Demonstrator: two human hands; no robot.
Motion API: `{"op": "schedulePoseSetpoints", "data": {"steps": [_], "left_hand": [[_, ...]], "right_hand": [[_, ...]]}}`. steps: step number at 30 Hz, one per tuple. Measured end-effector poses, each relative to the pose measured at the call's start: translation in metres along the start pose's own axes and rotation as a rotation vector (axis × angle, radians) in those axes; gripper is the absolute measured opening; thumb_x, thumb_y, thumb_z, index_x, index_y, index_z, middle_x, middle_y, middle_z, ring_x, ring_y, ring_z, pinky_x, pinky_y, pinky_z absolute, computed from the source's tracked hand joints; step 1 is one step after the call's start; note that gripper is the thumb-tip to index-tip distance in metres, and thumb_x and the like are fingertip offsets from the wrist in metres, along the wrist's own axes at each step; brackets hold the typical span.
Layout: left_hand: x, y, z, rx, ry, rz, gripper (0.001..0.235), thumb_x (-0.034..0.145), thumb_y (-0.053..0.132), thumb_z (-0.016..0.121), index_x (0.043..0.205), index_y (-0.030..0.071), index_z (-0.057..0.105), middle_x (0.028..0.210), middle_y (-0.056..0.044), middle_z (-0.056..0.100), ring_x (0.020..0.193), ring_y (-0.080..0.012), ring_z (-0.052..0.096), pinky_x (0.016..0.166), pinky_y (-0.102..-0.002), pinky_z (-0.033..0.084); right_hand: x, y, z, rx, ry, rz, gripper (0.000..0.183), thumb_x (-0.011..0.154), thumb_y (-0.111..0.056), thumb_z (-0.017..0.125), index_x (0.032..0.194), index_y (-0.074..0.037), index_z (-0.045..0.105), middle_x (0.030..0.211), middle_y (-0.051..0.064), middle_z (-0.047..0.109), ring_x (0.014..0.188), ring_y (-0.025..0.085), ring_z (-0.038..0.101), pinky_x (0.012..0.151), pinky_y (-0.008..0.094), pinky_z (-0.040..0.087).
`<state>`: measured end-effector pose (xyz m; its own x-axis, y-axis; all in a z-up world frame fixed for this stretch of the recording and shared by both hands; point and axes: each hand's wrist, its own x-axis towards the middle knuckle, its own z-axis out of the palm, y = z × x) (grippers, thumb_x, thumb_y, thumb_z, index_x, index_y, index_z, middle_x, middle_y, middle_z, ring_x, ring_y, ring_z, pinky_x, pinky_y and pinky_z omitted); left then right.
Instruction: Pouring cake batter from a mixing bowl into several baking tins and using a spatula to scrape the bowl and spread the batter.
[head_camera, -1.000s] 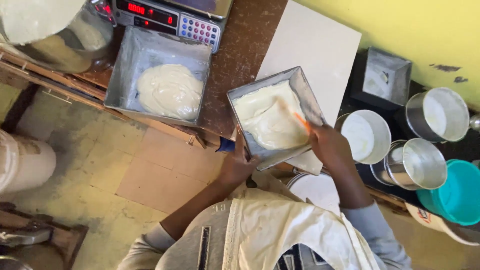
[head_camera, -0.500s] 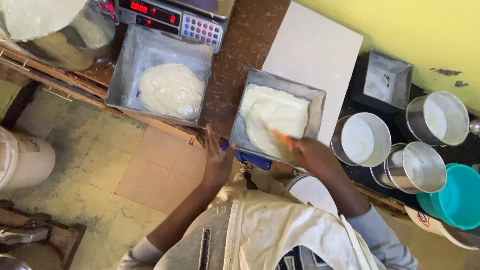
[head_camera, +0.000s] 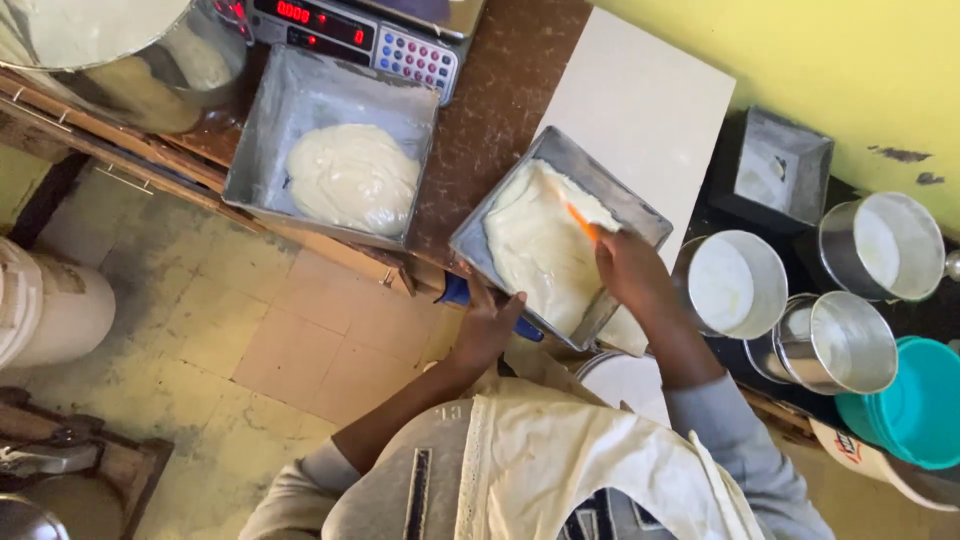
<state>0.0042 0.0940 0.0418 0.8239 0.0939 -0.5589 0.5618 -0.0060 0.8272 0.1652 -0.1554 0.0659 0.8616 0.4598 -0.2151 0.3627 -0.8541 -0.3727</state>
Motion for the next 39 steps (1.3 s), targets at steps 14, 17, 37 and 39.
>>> {"op": "schedulePoseSetpoints", "data": {"steps": [14,17,37,39], "left_hand": [[0.007,0.025,-0.018,-0.010,0.008,0.102,0.111,0.104,0.042,0.070,0.189,0.028,-0.001,0.170,-0.032,0.051,0.148,-0.0557,0.062,0.112,-0.065,0.058],[0.008,0.050,-0.038,0.181,0.014,0.128,0.115,0.098,0.044,0.067,0.189,0.020,0.002,0.161,-0.040,0.059,0.144,-0.0580,0.065,0.110,-0.068,0.056],[0.037,0.003,-0.060,0.416,0.180,0.234,0.059,0.097,0.041,0.069,0.153,0.020,0.070,0.109,-0.025,0.081,0.115,-0.0486,0.077,0.103,-0.060,0.058],[0.048,0.007,-0.070,0.472,0.269,0.271,0.049,0.098,0.043,0.069,0.134,0.013,0.082,0.110,-0.029,0.080,0.115,-0.0515,0.074,0.103,-0.062,0.057]], "right_hand": [[-0.022,-0.066,0.069,-0.157,-0.043,-0.079,0.050,0.113,-0.030,0.059,0.159,-0.013,0.061,0.115,0.016,0.070,0.090,0.046,0.085,0.071,0.056,0.072],[-0.024,-0.093,0.044,-0.180,-0.055,-0.116,0.048,0.117,-0.026,0.056,0.163,-0.014,0.057,0.117,0.016,0.067,0.080,0.040,0.083,0.062,0.055,0.070],[0.004,-0.066,0.025,-0.180,0.085,-0.031,0.047,0.112,-0.025,0.058,0.154,-0.013,0.073,0.112,0.022,0.075,0.086,0.051,0.084,0.072,0.062,0.069],[0.002,-0.070,0.025,-0.235,0.076,-0.028,0.046,0.112,-0.028,0.057,0.154,-0.015,0.073,0.111,0.018,0.075,0.084,0.049,0.084,0.070,0.061,0.069]]}}
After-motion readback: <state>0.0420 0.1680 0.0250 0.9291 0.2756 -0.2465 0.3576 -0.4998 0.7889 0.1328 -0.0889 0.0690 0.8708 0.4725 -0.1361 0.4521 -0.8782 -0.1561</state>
